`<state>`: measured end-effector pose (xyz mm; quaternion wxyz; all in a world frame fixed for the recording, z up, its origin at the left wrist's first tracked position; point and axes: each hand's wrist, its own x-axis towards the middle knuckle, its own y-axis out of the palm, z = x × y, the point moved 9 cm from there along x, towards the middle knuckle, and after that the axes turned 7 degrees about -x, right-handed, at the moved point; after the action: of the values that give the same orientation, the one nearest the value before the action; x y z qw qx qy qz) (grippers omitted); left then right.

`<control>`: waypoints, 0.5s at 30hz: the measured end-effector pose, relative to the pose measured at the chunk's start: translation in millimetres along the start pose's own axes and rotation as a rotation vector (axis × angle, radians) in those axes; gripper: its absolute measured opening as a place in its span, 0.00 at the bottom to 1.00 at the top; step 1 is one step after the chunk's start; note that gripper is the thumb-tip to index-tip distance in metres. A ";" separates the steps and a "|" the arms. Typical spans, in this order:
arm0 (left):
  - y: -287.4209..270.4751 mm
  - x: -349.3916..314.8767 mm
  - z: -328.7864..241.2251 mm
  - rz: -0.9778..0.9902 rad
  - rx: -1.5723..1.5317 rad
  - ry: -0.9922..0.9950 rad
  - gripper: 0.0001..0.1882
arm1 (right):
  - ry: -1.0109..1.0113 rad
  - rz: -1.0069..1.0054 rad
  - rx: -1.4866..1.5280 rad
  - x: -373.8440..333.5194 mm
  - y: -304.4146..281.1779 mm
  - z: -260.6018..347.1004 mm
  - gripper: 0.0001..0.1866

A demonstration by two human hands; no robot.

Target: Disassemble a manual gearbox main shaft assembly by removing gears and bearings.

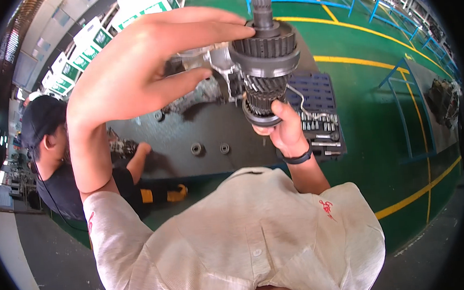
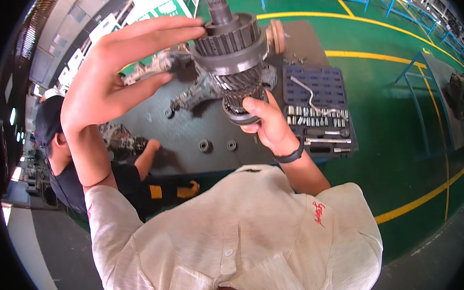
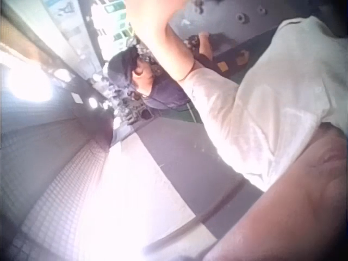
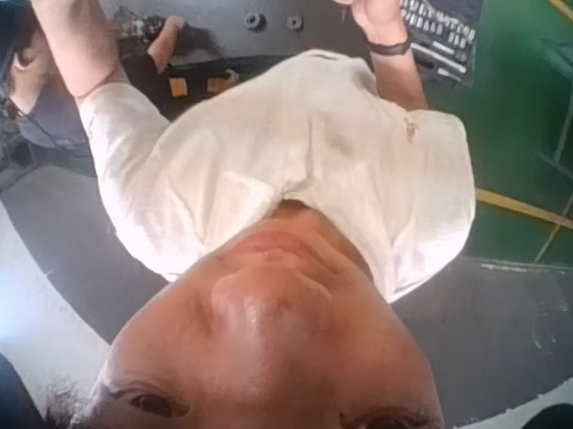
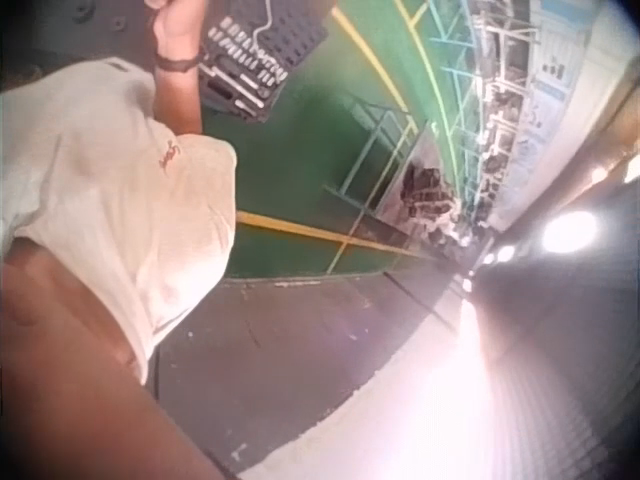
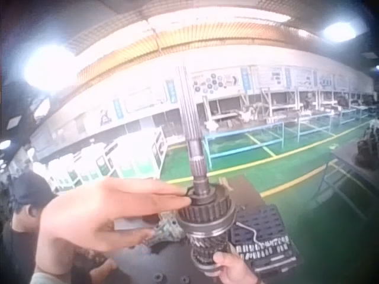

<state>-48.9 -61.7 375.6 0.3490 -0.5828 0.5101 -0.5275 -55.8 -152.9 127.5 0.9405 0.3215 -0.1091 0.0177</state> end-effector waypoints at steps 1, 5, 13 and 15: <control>-8.6 -0.2 3.0 -0.015 -0.097 -0.055 0.28 | -0.020 0.003 -0.046 4.3 3.2 5.7 0.36; 7.5 -0.6 42.0 -0.470 -0.402 -0.187 0.36 | -0.043 0.027 -0.003 9.8 10.6 14.3 0.28; 37.9 48.9 81.7 -0.555 -0.996 -0.125 0.29 | -0.191 -0.126 -0.280 29.2 14.7 72.3 0.28; 30.1 55.7 81.2 -0.556 -1.051 -0.057 0.33 | -0.210 -0.113 -0.268 30.7 25.5 84.2 0.28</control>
<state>18.8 -133.1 345.4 -0.1239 -0.8031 0.5215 -0.2602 -44.8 -185.0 214.3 0.9577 0.1991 -0.1900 -0.0837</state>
